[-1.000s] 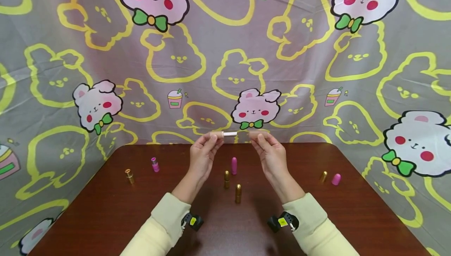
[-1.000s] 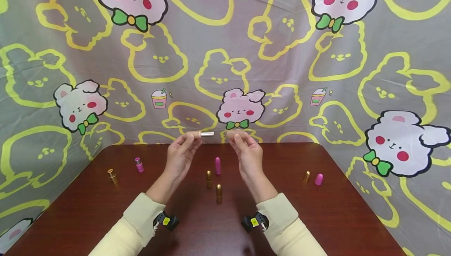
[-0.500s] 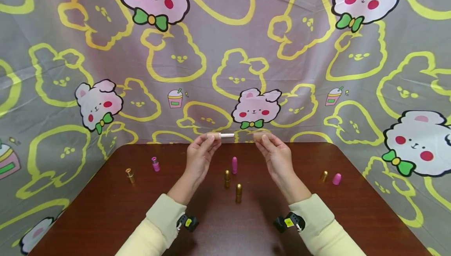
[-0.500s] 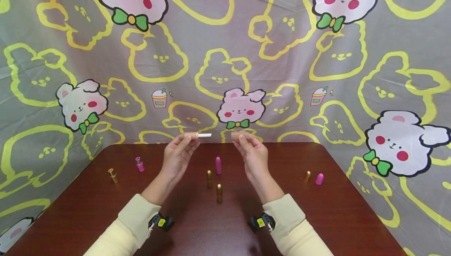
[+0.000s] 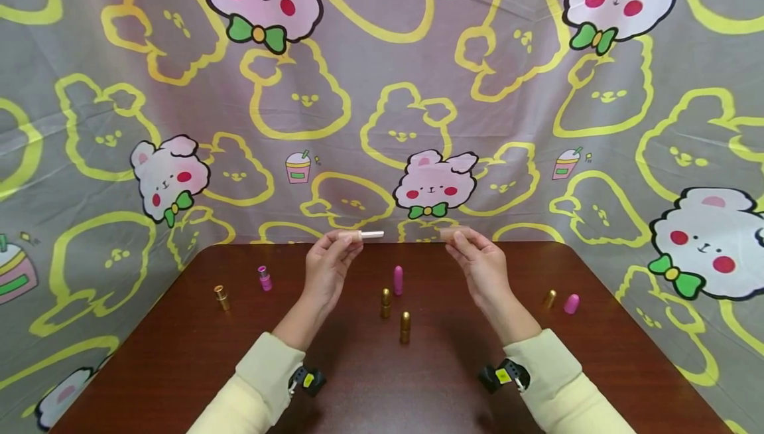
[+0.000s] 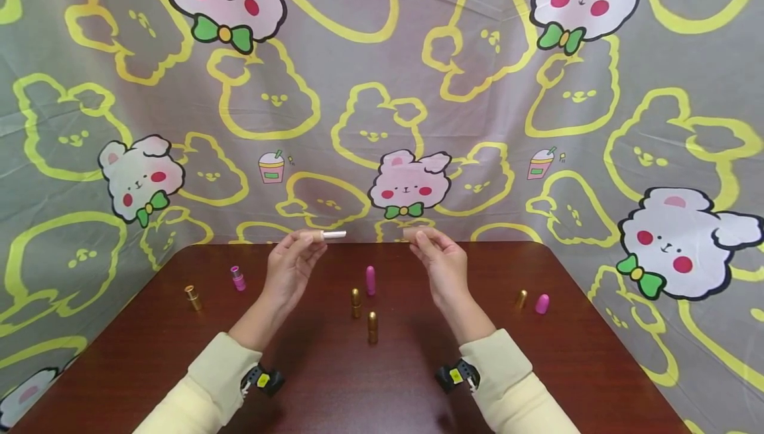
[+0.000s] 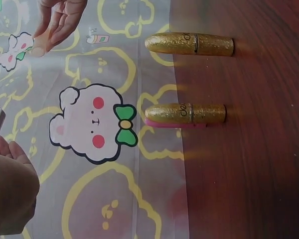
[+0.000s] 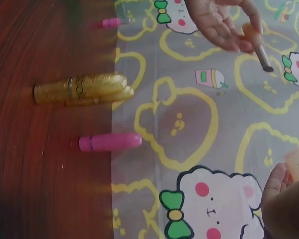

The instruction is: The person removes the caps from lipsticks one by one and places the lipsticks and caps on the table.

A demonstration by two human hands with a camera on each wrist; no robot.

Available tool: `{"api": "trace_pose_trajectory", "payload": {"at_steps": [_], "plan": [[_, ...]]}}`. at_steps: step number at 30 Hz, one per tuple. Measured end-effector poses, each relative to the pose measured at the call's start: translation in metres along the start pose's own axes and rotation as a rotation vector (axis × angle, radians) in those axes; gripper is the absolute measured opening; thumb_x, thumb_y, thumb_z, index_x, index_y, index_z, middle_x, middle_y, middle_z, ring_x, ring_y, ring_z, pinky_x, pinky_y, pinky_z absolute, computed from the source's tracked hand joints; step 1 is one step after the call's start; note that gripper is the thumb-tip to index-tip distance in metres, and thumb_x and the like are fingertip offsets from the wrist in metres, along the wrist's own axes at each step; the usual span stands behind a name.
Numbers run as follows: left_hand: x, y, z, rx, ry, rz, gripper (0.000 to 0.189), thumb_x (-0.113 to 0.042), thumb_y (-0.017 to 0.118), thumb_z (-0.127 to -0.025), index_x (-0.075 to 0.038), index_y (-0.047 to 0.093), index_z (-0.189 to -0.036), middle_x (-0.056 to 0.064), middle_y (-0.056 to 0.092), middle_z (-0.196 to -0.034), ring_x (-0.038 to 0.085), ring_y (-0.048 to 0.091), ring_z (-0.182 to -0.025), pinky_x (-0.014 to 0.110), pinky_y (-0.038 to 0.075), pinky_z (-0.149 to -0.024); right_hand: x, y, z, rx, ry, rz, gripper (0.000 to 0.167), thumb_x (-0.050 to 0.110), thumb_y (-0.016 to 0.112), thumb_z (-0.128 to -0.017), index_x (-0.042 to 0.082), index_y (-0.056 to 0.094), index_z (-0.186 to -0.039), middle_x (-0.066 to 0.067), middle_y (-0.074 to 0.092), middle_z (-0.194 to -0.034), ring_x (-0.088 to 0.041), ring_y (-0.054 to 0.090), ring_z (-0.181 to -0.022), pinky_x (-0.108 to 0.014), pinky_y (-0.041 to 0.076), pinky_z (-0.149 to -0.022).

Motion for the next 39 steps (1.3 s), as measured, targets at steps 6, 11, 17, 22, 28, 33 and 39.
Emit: {"api": "trace_pose_trajectory", "payload": {"at_steps": [6, 11, 17, 22, 28, 33, 39], "plan": [[-0.007, -0.006, 0.000, 0.007, 0.022, 0.004, 0.022, 0.009, 0.051, -0.093, -0.006, 0.066, -0.088, 0.006, 0.069, -0.085, 0.016, 0.067, -0.079, 0.031, 0.054, -0.082, 0.004, -0.012, -0.006, 0.003, -0.024, 0.061, 0.015, 0.004, 0.064, -0.092, 0.012, 0.075, -0.088, -0.003, 0.072, -0.091, -0.017, 0.068, -0.091, -0.033, 0.051, -0.090], [-0.011, -0.014, 0.000, -0.009, 0.025, -0.011, 0.020, 0.009, 0.052, -0.092, -0.005, 0.066, -0.092, 0.006, 0.069, -0.084, 0.016, 0.068, -0.077, 0.031, 0.055, -0.081, 0.005, -0.028, -0.011, -0.042, -0.009, 0.140, 0.008, 0.006, 0.065, -0.091, 0.007, 0.073, -0.094, -0.001, 0.072, -0.091, -0.015, 0.068, -0.089, -0.032, 0.052, -0.089], [-0.017, -0.024, 0.001, -0.013, 0.032, -0.052, 0.019, 0.010, 0.055, -0.091, -0.004, 0.068, -0.092, 0.008, 0.071, -0.086, 0.017, 0.069, -0.078, 0.033, 0.055, -0.081, 0.012, -0.048, -0.017, -0.087, -0.037, 0.403, 0.028, 0.013, 0.068, -0.091, -0.007, 0.064, -0.111, 0.005, 0.071, -0.086, -0.012, 0.068, -0.087, -0.029, 0.053, -0.086], [-0.020, -0.031, 0.001, -0.004, 0.034, -0.085, 0.019, 0.010, 0.057, -0.090, -0.005, 0.068, -0.090, 0.008, 0.071, -0.087, 0.017, 0.069, -0.079, 0.034, 0.056, -0.081, 0.019, -0.064, -0.021, -0.144, -0.064, 0.636, 0.033, 0.017, 0.068, -0.092, -0.006, 0.063, -0.115, 0.006, 0.068, -0.087, -0.008, 0.067, -0.081, -0.025, 0.053, -0.084], [-0.025, -0.041, 0.003, -0.007, 0.035, -0.141, 0.017, 0.012, 0.058, -0.089, -0.002, 0.066, -0.095, 0.008, 0.071, -0.088, 0.018, 0.070, -0.079, 0.035, 0.055, -0.081, 0.029, -0.074, -0.026, -0.171, -0.144, 0.837, 0.030, 0.017, 0.071, -0.090, -0.006, 0.066, -0.110, -0.010, 0.069, -0.096, -0.003, 0.063, -0.074, -0.015, 0.049, -0.071], [-0.029, -0.052, 0.004, -0.009, 0.038, -0.228, 0.020, 0.013, 0.060, -0.089, 0.010, 0.063, -0.108, 0.007, 0.071, -0.091, 0.018, 0.070, -0.081, 0.035, 0.054, -0.083, 0.036, -0.079, -0.030, -0.187, -0.208, 1.024, 0.024, 0.020, 0.072, -0.089, -0.001, 0.071, -0.102, -0.014, 0.071, -0.098, -0.007, 0.059, -0.078, -0.017, 0.044, -0.067], [-0.034, -0.065, 0.004, -0.019, 0.038, -0.365, 0.035, 0.012, 0.063, -0.087, 0.021, 0.052, -0.120, 0.005, 0.071, -0.088, 0.017, 0.071, -0.083, 0.033, 0.054, -0.083, 0.035, -0.088, -0.035, -0.167, -0.247, 1.138, 0.018, 0.022, 0.074, -0.088, 0.005, 0.076, -0.094, -0.008, 0.074, -0.092, -0.010, 0.060, -0.079, -0.020, 0.043, -0.067]]}}
Point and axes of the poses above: each hand's wrist, its own z-axis away from the middle knuckle, its own y-axis out of the palm, x = y × z, the point moved 10 cm from there along -z, towards the middle knuckle
